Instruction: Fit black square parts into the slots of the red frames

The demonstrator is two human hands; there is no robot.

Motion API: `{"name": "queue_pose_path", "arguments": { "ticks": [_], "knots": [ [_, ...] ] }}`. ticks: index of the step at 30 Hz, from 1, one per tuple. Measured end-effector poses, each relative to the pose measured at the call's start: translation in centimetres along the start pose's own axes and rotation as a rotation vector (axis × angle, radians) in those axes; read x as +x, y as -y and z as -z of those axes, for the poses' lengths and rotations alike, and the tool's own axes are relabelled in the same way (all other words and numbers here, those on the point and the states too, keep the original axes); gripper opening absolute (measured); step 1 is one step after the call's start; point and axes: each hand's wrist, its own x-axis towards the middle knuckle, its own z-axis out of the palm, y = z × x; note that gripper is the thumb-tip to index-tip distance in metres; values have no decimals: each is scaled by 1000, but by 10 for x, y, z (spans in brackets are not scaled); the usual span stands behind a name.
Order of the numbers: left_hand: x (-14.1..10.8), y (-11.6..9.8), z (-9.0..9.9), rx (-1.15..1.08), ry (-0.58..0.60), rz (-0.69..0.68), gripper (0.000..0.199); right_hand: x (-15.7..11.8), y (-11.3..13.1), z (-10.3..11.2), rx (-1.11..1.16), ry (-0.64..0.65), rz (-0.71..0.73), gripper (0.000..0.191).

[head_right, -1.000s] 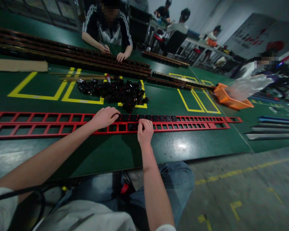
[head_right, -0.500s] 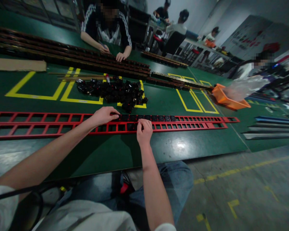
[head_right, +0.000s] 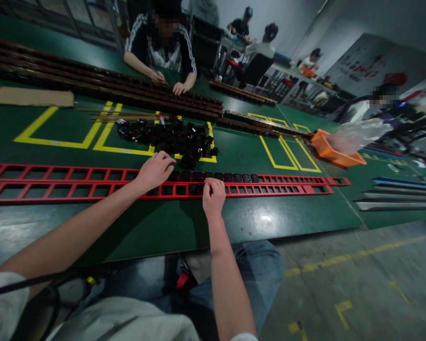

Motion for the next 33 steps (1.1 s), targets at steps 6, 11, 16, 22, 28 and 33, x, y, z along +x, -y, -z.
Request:
{"name": "queue_pose_path", "arguments": {
  "ticks": [6,11,16,22,28,33],
  "knots": [
    [1,23,7,108,22,65,59,0,0,0,17,-12,6,23],
    [3,30,4,95,-63,144,66,0,1,0,14,3,-17,23],
    [5,32,1,6,-66,155,33,0,1,0,14,5,-30,23],
    [6,32,2,-133,-102,123,19,1,1,1,25,-5,-10,23],
    [4,28,5,-195,-142,138,33,1,2,1,17,2,-29,24],
    [3,26,7,-270,-209,-25,46,1,3,1,20,7,-26,24]
  ]
}}
